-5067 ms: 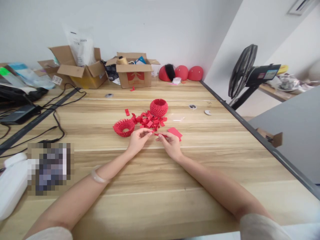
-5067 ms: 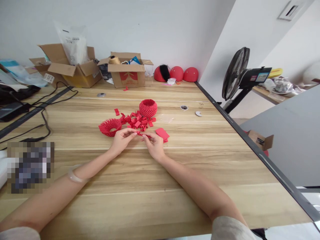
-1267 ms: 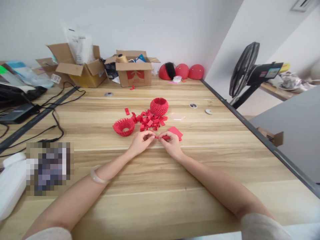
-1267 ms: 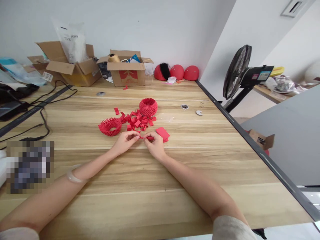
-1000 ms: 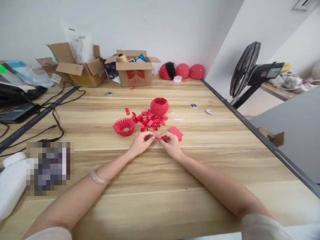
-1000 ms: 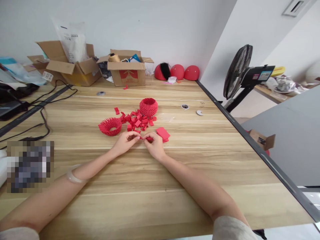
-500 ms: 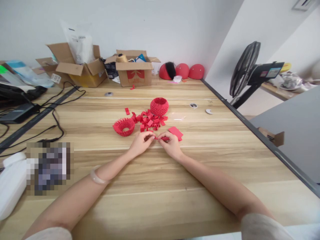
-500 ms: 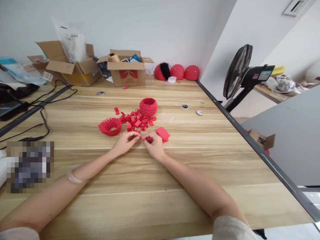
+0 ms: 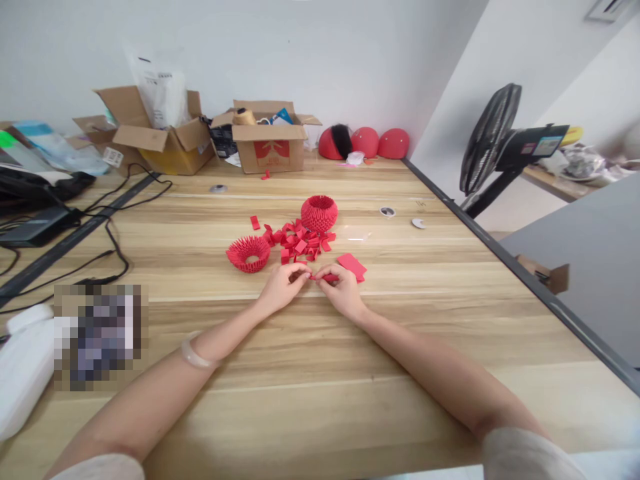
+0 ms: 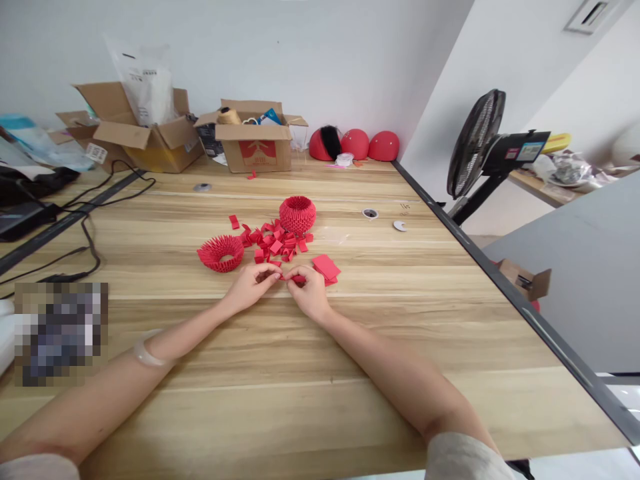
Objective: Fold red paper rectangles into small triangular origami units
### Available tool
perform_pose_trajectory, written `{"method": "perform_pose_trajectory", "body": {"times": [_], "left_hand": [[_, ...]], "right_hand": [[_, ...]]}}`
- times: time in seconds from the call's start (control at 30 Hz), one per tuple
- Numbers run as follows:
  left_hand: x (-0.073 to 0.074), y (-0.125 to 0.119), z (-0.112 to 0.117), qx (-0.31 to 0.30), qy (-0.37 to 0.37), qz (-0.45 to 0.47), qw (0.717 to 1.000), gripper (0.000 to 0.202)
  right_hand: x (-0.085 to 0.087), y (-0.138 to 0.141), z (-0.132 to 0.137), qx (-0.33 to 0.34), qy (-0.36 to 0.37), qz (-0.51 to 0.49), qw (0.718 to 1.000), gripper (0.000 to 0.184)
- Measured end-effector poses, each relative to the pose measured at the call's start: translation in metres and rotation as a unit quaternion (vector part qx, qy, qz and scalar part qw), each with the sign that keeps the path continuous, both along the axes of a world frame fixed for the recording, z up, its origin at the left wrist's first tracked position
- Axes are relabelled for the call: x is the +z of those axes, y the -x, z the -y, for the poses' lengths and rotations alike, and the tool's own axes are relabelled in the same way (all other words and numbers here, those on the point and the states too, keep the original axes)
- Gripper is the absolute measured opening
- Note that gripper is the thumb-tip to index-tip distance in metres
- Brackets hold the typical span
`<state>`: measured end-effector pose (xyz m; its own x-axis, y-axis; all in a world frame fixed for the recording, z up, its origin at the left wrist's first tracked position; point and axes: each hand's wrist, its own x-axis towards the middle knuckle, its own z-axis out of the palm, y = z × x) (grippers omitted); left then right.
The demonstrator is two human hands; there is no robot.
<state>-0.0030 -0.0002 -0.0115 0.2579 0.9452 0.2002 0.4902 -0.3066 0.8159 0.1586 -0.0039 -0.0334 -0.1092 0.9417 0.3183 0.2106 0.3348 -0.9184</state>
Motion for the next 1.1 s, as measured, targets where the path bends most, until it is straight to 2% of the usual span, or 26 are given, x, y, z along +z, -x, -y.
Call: {"method": "perform_pose_trajectory", "body": {"times": [0.53, 0.73, 1.1], "left_hand": [[-0.0032, 0.0012, -0.0014, 0.002, 0.004, 0.013, 1.000, 0.024], [-0.0080, 0.0024, -0.0054, 0.007, 0.041, 0.081, 0.996, 0.028], [-0.0011, -0.0009, -0.0050, 0.016, 0.086, 0.140, 0.986, 0.025]], "right_hand": [[0.0005, 0.0002, 0.0008, -0.007, -0.008, -0.006, 1.000, 0.009], [-0.0002, 0.0001, 0.0009, -0.016, -0.024, -0.024, 0.999, 0.006], [0.0016, -0.0001, 0.0020, -0.013, -0.042, -0.033, 0.998, 0.006]]}}
